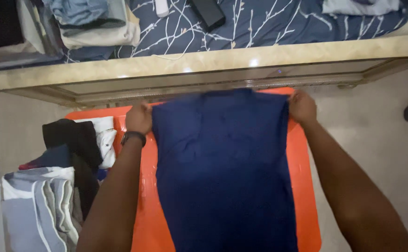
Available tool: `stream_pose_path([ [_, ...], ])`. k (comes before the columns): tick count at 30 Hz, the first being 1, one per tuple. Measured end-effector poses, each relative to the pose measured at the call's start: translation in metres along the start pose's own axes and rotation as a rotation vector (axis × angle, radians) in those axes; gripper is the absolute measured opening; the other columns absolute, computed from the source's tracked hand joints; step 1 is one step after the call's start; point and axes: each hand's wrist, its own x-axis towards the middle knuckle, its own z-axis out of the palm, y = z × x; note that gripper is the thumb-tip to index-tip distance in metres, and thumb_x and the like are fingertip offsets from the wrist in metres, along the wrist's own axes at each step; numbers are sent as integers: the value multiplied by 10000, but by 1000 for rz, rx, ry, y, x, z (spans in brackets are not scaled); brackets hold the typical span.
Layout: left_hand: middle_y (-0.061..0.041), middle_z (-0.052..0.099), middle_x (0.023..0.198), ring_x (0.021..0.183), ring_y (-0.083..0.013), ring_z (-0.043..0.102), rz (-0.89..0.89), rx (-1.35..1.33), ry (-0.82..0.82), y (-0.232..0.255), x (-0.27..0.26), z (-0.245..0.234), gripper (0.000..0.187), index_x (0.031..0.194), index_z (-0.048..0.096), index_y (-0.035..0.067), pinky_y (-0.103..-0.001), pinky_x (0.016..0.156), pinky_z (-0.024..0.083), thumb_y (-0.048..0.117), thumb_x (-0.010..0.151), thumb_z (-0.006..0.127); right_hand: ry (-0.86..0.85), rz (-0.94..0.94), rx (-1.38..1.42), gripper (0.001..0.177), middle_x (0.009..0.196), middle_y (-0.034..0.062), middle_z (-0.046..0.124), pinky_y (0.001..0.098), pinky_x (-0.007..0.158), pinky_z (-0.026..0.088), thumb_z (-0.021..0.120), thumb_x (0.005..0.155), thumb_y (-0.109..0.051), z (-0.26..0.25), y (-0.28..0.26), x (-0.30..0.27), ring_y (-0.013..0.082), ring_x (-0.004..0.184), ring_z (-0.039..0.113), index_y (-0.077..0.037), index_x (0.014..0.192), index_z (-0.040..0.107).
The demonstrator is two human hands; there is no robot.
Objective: The recorder is folding several pieces of laundry, including denim shorts and a blue t-shirt, on a small orange plastic table.
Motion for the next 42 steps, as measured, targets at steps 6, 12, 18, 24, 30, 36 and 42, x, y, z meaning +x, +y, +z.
stream_pose_path([
  [6, -200, 715, 1013, 951, -436, 669, -102, -65, 134, 63, 3, -16, 282, 1077, 637, 45, -531, 806, 530, 303, 965, 639, 216, -27, -41, 238, 973, 222, 676, 540, 746, 512, 704, 972, -224, -61, -114, -17, 437, 883, 649, -47, 1125, 662],
  [12, -264, 640, 1196, 1133, -445, 587, 31, 84, 64, 93, -139, -51, 526, 1275, 609, 11, -526, 999, 456, 167, 785, 718, 30, -174, 200, 177, 1015, 173, 648, 464, 858, 513, 666, 911, -111, -78, -230, -135, 362, 968, 622, -46, 1075, 662],
  [18, -198, 635, 1053, 1004, -407, 605, -54, 115, -10, 87, -176, -41, 452, 1160, 624, 71, -490, 884, 499, 94, 727, 750, -170, -358, 264, 293, 1057, 148, 640, 449, 859, 528, 692, 877, -146, -35, -307, -147, 344, 996, 620, -56, 1154, 661],
  [24, -118, 638, 1009, 991, -354, 637, -217, 149, 83, 54, -195, -36, 200, 981, 627, 79, -462, 839, 530, 73, 802, 717, -219, -159, 259, 370, 1069, 144, 630, 456, 852, 529, 694, 930, -228, -1, -356, -110, 350, 1015, 625, -59, 1253, 633],
  [30, -119, 636, 1058, 976, -360, 639, -62, 128, 114, 50, -199, -48, 209, 989, 644, 91, -464, 809, 534, 29, 792, 675, -168, -328, 177, 557, 1003, 218, 613, 497, 753, 517, 759, 795, -337, -1, -394, -92, 412, 925, 613, -43, 1252, 632],
  [36, -98, 634, 1049, 987, -339, 648, -127, 81, 186, 24, -213, -48, 138, 987, 631, 98, -449, 844, 546, 49, 859, 650, -161, -184, 227, 120, 944, 146, 661, 517, 762, 511, 672, 906, -178, 36, -380, -63, 402, 885, 645, -89, 979, 639],
  [42, -131, 625, 1050, 985, -368, 638, -172, 139, 156, 34, -208, -63, 205, 1018, 634, 81, -474, 810, 538, 82, 819, 683, -164, -331, 238, 250, 967, 160, 650, 495, 787, 521, 660, 909, -162, 15, -394, -87, 380, 915, 654, -57, 1135, 650],
])
